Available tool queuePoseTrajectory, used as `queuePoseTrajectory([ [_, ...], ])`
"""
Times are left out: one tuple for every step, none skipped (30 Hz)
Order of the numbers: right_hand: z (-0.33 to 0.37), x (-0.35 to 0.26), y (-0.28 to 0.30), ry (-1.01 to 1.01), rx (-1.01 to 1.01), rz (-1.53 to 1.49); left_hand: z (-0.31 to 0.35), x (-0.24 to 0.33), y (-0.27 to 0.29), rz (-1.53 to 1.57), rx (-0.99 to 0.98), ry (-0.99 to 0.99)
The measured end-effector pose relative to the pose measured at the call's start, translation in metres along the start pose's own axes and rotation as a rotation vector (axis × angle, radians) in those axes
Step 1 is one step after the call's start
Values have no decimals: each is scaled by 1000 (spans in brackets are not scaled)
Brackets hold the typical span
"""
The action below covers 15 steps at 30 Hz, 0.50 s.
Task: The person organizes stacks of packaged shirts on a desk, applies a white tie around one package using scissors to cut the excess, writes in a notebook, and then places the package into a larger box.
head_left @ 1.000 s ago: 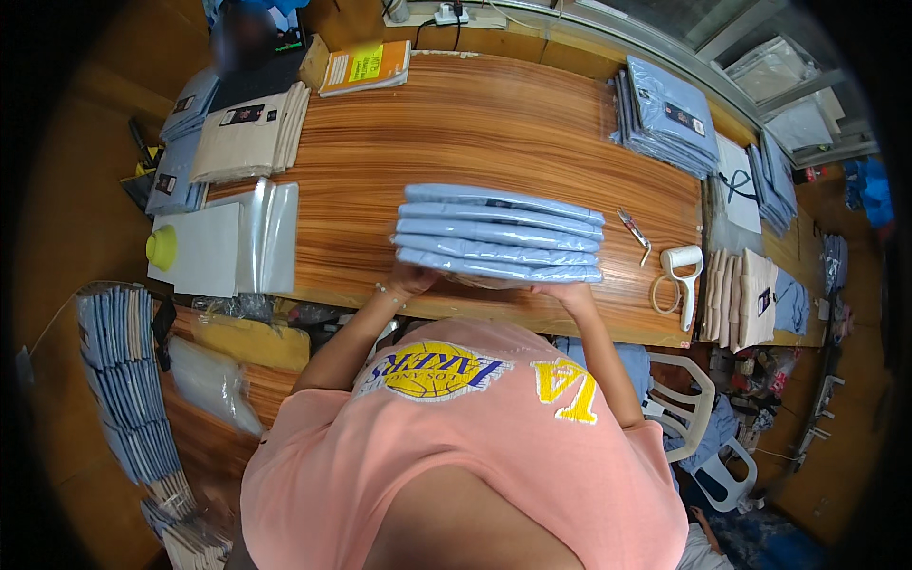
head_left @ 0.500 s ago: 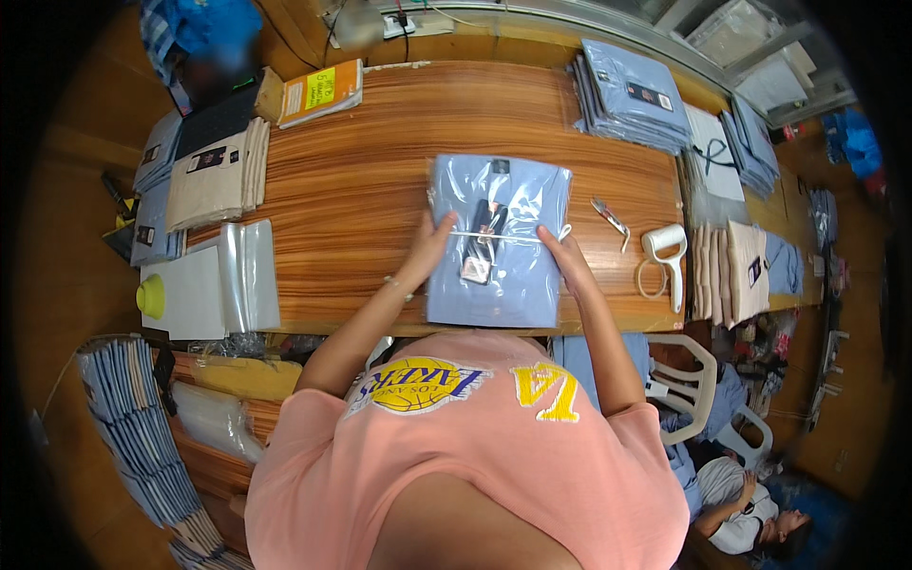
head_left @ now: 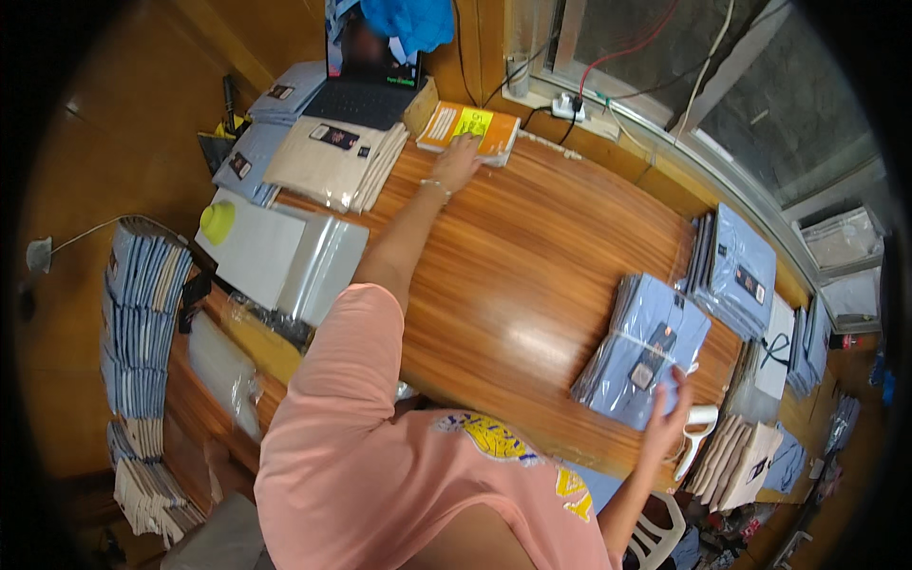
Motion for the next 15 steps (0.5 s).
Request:
queuePoseTrajectory([
  [10, -25, -20, 7, -97, -50, -6, -21, -5, -179, -56, -88],
  [22, -39, -44, 30, -247, -105, -15, -37, -11, -358, -108, -177],
  [29, -51, -68, 42, -431, -146, -24, -45, -19, -534, -163, -264],
  [36, -58, -86, 83, -561, -94, -33, -50, -22, -575, -242, -305],
  [39, -58, -100, 136, -637, -104, -39, -56, -25, -617, -321, -342],
  [42, -54, -109, 107, -659, -121, -39, -58, -31, -651, -411, -384],
  [46, -49, -115, 69, -676, -135, -41, -49, -31, -603, -476, -389],
  [49, -45, -119, 34, -694, -149, -42, -41, -30, -556, -542, -391],
  [47, -43, -121, 30, -702, -133, -40, -31, -25, -515, -608, -393],
  [42, -39, -124, -8, -709, -149, -36, -20, -16, -456, -603, -375],
  [36, -34, -128, -45, -717, -164, -26, -8, -8, -397, -599, -354],
  [32, -30, -133, -81, -728, -178, -12, 4, -2, -336, -593, -331],
  [27, -23, -142, -90, -739, -236, -2, 17, 1, -216, -566, -230],
  [23, -11, -153, -112, -747, -292, 12, 34, 10, -35, -583, -137],
  [20, 1, -169, -133, -727, -334, 28, 53, 26, 143, -603, -37],
])
Point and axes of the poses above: each hand's wrist, its own z-axis away from the middle knuckle, its own y-axis out of the back of the hand, x = y × z, the point moved 3 cm from there along -z, towards the middle knuckle, and after that the axes turned 9 degrees about -x, right-handed, at the moved point
